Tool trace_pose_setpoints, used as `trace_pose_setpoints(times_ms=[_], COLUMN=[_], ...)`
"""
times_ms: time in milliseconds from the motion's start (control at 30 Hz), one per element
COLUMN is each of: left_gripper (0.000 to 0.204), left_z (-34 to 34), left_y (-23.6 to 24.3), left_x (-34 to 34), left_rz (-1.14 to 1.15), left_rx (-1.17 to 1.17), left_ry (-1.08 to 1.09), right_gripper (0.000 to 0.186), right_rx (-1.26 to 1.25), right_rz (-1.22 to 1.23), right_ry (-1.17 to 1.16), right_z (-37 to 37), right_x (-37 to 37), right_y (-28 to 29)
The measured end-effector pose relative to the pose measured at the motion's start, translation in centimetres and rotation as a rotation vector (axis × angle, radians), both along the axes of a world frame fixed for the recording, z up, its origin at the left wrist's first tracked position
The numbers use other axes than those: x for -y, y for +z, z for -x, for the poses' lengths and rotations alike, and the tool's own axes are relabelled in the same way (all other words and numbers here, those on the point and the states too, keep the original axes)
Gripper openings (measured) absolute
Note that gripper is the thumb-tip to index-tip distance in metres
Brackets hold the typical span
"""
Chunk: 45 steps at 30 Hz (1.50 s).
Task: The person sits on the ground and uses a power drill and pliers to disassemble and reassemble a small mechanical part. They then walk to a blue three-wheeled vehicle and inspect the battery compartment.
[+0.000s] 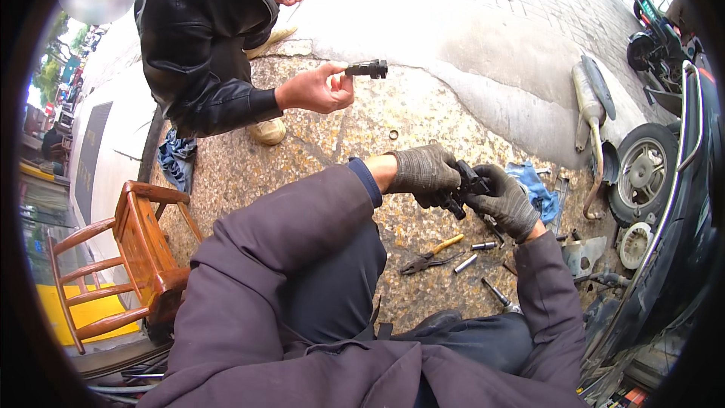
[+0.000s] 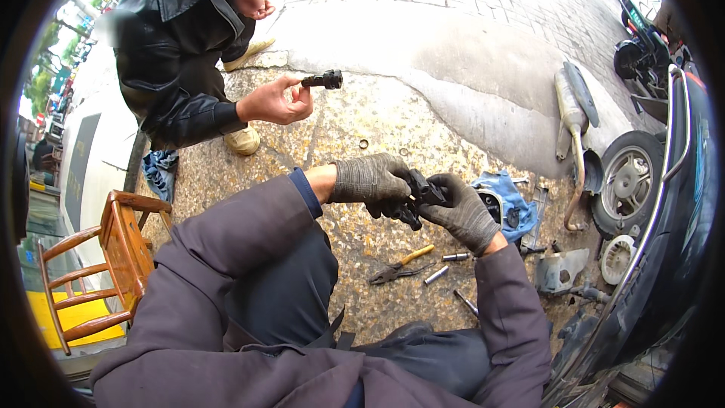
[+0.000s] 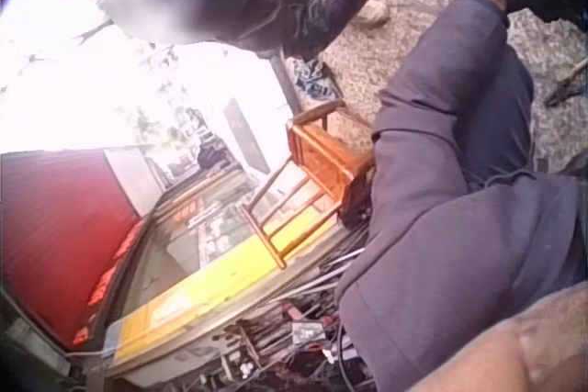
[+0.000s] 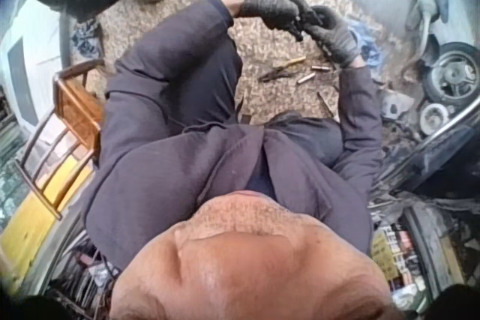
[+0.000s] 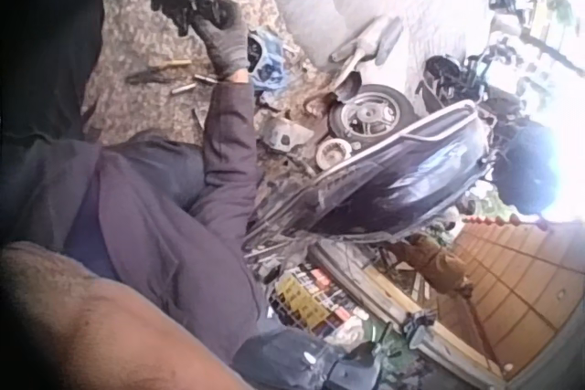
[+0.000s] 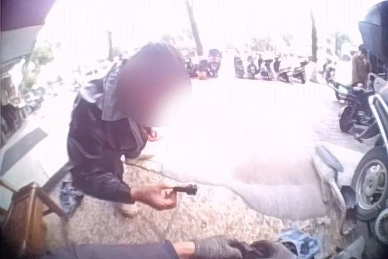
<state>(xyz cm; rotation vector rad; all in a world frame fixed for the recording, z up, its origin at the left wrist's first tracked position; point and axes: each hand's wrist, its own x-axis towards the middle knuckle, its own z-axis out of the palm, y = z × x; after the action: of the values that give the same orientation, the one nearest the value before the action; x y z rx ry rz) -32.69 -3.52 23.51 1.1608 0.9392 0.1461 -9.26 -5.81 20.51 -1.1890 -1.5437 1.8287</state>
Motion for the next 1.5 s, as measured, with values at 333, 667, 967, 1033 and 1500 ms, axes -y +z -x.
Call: trace_pose_setpoints(times_ms=[333,667,967,1033,1500], left_gripper=[0.029,0.038,0.042,0.041,0.031], left_z=[0.4,0.4,0.3,0.3,0.5], left_y=[1.3,2.0,1.9,2.0,3.1], left_x=[0.1,0.4,0.6,0.6,0.7], left_rz=[-0.132,-0.241,-0.322,-0.338,-0.267], left_rx=[-0.056,-0.112,-0.099,-0.108,-0.057], left_ry=[0.079,0.12,0.157,0.166,0.104], right_gripper=[0.054,0.047,0.064,0.066,0.058], right_rx=[-0.022,-0.049,-0.047,-0.05,-0.158], right_rz=[0.009,0.028,0.016,0.045,0.097], right_ry=[0.002,0.024,0.031,0.033,0.097], right_z=[0.4,0.4,0.5,0.5,0.7], right_x=[0.4,0.7,1.2,1.2,1.1], right_y=[0.8,1.9,2.9,3.1,3.4])
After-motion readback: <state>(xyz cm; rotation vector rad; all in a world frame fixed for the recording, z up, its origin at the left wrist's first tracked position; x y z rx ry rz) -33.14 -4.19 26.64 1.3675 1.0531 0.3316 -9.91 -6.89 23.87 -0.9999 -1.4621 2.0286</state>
